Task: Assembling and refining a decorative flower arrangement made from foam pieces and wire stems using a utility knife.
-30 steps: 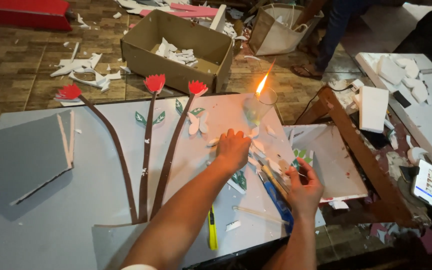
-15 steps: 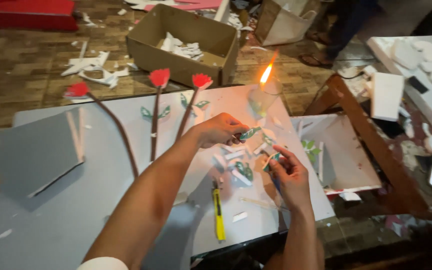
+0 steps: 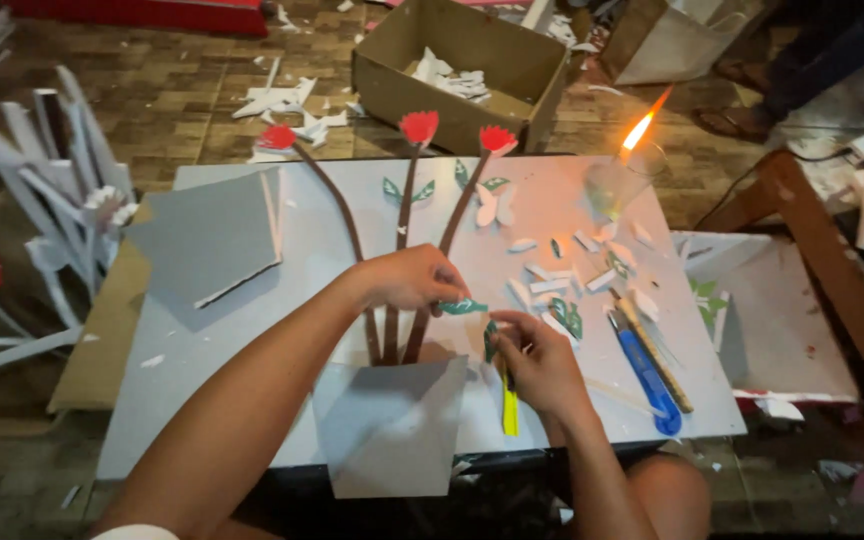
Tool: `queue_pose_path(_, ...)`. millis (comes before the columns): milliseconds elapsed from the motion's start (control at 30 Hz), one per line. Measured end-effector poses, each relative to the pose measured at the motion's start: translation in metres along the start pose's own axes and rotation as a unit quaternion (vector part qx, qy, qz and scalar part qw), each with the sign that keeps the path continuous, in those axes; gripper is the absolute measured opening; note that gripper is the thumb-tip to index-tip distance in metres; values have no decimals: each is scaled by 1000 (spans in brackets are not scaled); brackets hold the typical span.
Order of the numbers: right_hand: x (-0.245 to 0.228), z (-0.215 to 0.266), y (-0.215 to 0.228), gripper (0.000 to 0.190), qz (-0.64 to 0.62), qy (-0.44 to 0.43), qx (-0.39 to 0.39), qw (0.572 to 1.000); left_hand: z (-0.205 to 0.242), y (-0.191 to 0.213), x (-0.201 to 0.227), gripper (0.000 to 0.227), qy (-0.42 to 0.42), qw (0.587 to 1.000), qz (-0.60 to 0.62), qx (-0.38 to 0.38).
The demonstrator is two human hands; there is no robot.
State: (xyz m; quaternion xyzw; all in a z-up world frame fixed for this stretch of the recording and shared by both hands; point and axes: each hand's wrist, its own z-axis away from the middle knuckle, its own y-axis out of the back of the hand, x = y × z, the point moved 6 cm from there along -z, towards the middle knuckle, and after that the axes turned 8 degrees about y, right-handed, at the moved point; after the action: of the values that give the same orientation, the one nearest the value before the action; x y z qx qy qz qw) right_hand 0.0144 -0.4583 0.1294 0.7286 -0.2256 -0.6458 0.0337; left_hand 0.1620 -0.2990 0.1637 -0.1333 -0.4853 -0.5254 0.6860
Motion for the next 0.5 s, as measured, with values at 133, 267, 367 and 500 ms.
queue_pose_path(133,-26,8,-8,31,79,-10,-29,996,44,13,-7,24,33,999,12,29)
queue_pose_path(267,-33,8,-7,32,150,105,-20,983,76,51,-30,26,36,993,9,116)
queue_pose_path(367,-38,8,-6,25,150,99,21,984,77,100,-72,25,38,970,-22,237)
queue_pose_path(500,-48,9,-8,22,203,50,48,977,67,165,-114,21,100,907,-45,407)
